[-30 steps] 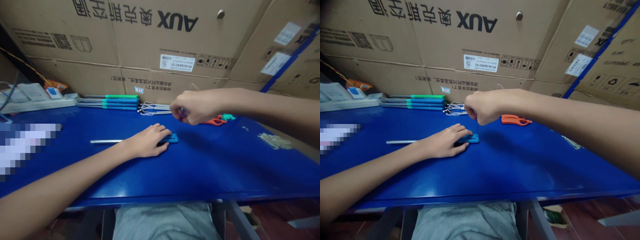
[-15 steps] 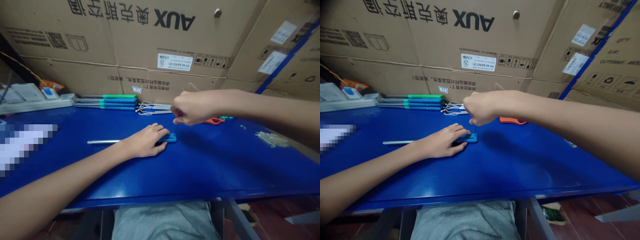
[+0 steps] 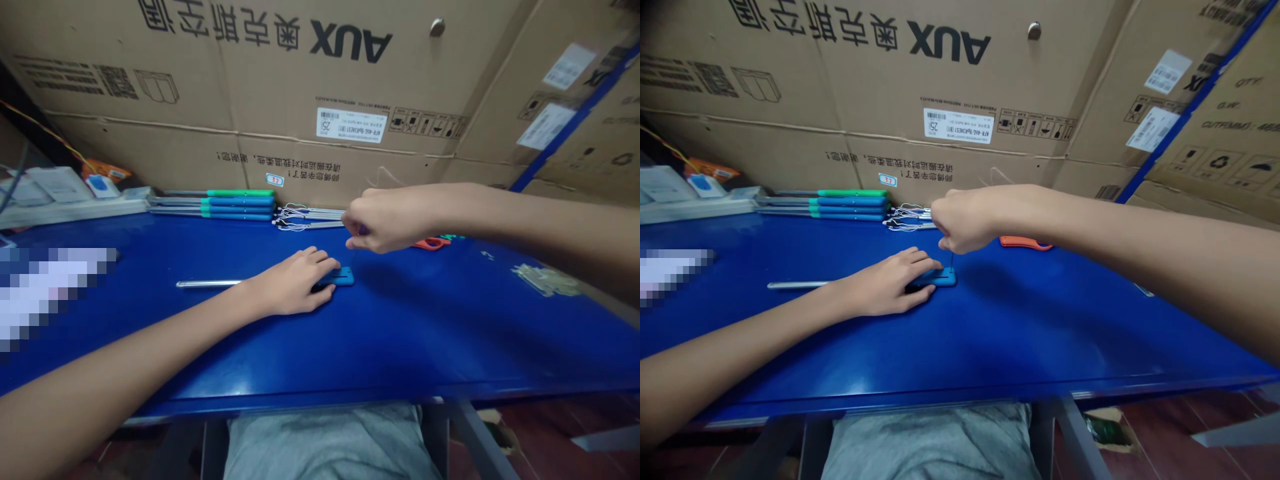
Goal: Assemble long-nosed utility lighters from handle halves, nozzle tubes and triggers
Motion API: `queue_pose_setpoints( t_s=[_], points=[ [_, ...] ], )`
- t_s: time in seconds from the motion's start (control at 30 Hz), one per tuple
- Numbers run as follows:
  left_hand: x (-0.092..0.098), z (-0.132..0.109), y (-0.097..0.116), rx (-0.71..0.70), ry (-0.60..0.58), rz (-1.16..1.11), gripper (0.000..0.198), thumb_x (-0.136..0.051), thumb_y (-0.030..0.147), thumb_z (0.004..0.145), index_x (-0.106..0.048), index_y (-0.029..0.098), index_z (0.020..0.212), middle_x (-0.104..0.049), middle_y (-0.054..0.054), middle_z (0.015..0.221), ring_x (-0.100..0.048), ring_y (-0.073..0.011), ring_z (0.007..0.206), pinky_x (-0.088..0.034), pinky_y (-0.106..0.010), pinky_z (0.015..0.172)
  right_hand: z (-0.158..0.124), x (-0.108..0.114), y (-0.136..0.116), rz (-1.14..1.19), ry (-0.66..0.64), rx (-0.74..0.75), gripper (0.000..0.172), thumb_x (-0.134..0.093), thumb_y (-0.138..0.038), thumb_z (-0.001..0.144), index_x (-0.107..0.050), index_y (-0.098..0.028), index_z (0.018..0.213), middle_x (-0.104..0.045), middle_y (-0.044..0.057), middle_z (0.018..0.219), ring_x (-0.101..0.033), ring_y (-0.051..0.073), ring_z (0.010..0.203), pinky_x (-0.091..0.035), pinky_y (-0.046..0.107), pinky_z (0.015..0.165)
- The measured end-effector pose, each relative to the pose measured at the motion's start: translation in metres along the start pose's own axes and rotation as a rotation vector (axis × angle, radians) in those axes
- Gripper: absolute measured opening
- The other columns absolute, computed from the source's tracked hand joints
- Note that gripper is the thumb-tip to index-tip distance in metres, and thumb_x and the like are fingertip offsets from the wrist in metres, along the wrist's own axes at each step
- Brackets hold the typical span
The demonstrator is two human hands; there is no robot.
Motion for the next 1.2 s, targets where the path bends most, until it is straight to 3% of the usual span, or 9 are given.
queue_pose_setpoints(
  t_s=[0.1, 0.2, 0.4, 0.5, 0.67, 0.77, 0.87, 0.97, 1.2],
  points=[
    [0.0, 0.0, 0.0, -0.006, 0.002, -0.003, 0.031, -0.047, 0.03, 0.092, -0.057, 0.013, 0.116, -0.06, -0.012, 0.103, -0.055, -0.0269, 0.097, -0.046, -0.041, 0.088, 0.0, -0.003, 0.002, -0.043, -0.043, -0.034, 0.043, -0.054, -0.039, 0.09, -0.058, -0.017, 0.054, -0.049, 0.002, 0.043, -0.048, 0.014, 0.039, -0.033, 0.031, 0.047],
    [0.001, 0.0, 0.0, -0.006, -0.011, -0.004, 0.031, -0.047, 0.03, 0.093, -0.057, 0.013, 0.117, -0.06, -0.013, 0.104, -0.055, -0.0266, 0.097, -0.046, -0.041, 0.088, 0.0, 0.001, 0.01, -0.03, -0.045, -0.061, 0.039, -0.055, -0.042, 0.09, -0.064, -0.018, 0.061, -0.054, 0.003, 0.048, -0.055, 0.016, 0.048, -0.038, 0.032, 0.053],
    [0.003, -0.001, -0.004, -0.023, -0.047, 0.026, 0.033, -0.043, 0.032, 0.097, -0.055, 0.014, 0.123, -0.061, -0.012, 0.108, -0.056, -0.025, 0.098, -0.045, -0.039, 0.089, -0.01, 0.016, 0.05, 0.149, 0.269, -0.098, 0.025, -0.063, -0.041, 0.084, -0.068, -0.018, 0.077, -0.066, 0.003, 0.07, -0.061, 0.017, 0.066, -0.042, 0.029, 0.06],
    [0.004, -0.003, -0.011, -0.012, -0.039, 0.04, 0.033, -0.042, 0.033, 0.098, -0.055, 0.015, 0.123, -0.062, -0.011, 0.108, -0.056, -0.0246, 0.099, -0.045, -0.038, 0.089, -0.011, -0.009, 0.062, 0.251, 0.404, -0.099, 0.015, -0.066, -0.033, 0.08, -0.067, -0.018, 0.077, -0.069, 0.004, 0.076, -0.062, 0.018, 0.071, -0.045, 0.03, 0.064],
    [0.006, -0.006, -0.023, 0.044, -0.012, 0.011, 0.03, -0.043, 0.033, 0.097, -0.054, 0.017, 0.121, -0.062, -0.011, 0.111, -0.056, -0.0247, 0.103, -0.044, -0.039, 0.091, -0.003, -0.077, 0.055, 0.527, 0.45, -0.143, 0.005, -0.062, -0.022, 0.078, -0.064, -0.017, 0.079, -0.069, 0.004, 0.079, -0.063, 0.018, 0.073, -0.048, 0.029, 0.068],
    [0.009, -0.008, -0.03, 0.131, -0.009, -0.019, 0.024, -0.045, 0.035, 0.096, -0.052, 0.018, 0.111, -0.061, -0.009, 0.103, -0.058, -0.0238, 0.096, -0.046, -0.036, 0.084, -0.001, -0.102, 0.045, 0.621, 0.457, -0.116, 0.006, -0.06, -0.021, 0.079, -0.062, -0.016, 0.081, -0.066, 0.005, 0.076, -0.061, 0.017, 0.07, -0.047, 0.028, 0.065],
    [0.019, -0.012, -0.038, 0.19, -0.015, -0.03, 0.026, -0.05, 0.043, 0.092, -0.049, 0.019, 0.101, -0.058, -0.007, 0.097, -0.057, -0.023, 0.088, -0.045, -0.034, 0.076, -0.001, -0.116, 0.035, 0.642, 0.457, -0.075, 0.009, -0.057, -0.022, 0.082, -0.063, -0.016, 0.085, -0.067, 0.005, 0.078, -0.061, 0.016, 0.07, -0.047, 0.027, 0.064],
    [0.033, -0.019, -0.049, 0.223, -0.053, 0.02, 0.041, -0.063, 0.054, 0.079, -0.048, 0.02, 0.095, -0.057, -0.007, 0.095, -0.055, -0.0238, 0.085, -0.044, -0.033, 0.071, -0.002, -0.123, 0.028, 0.65, 0.478, -0.035, 0.012, -0.056, -0.023, 0.084, -0.064, -0.016, 0.088, -0.066, 0.006, 0.084, -0.06, 0.016, 0.073, -0.047, 0.028, 0.068],
    [0.044, -0.029, -0.068, 0.213, -0.194, -0.006, 0.026, -0.062, 0.046, 0.081, -0.061, 0.021, 0.081, -0.064, -0.005, 0.091, -0.059, -0.0225, 0.087, -0.045, -0.032, 0.076, -0.004, -0.128, 0.026, 0.687, 0.494, -0.014, 0.012, -0.056, -0.024, 0.086, -0.064, -0.016, 0.09, -0.065, 0.007, 0.087, -0.059, 0.017, 0.077, -0.047, 0.029, 0.071]
  ],
)
Point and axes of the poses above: each hand's wrist, its own z-axis towards the middle knuckle, its own x-axis out of the back of the hand, y = z × x, the point moved 3 cm from there along z, towards the middle knuckle
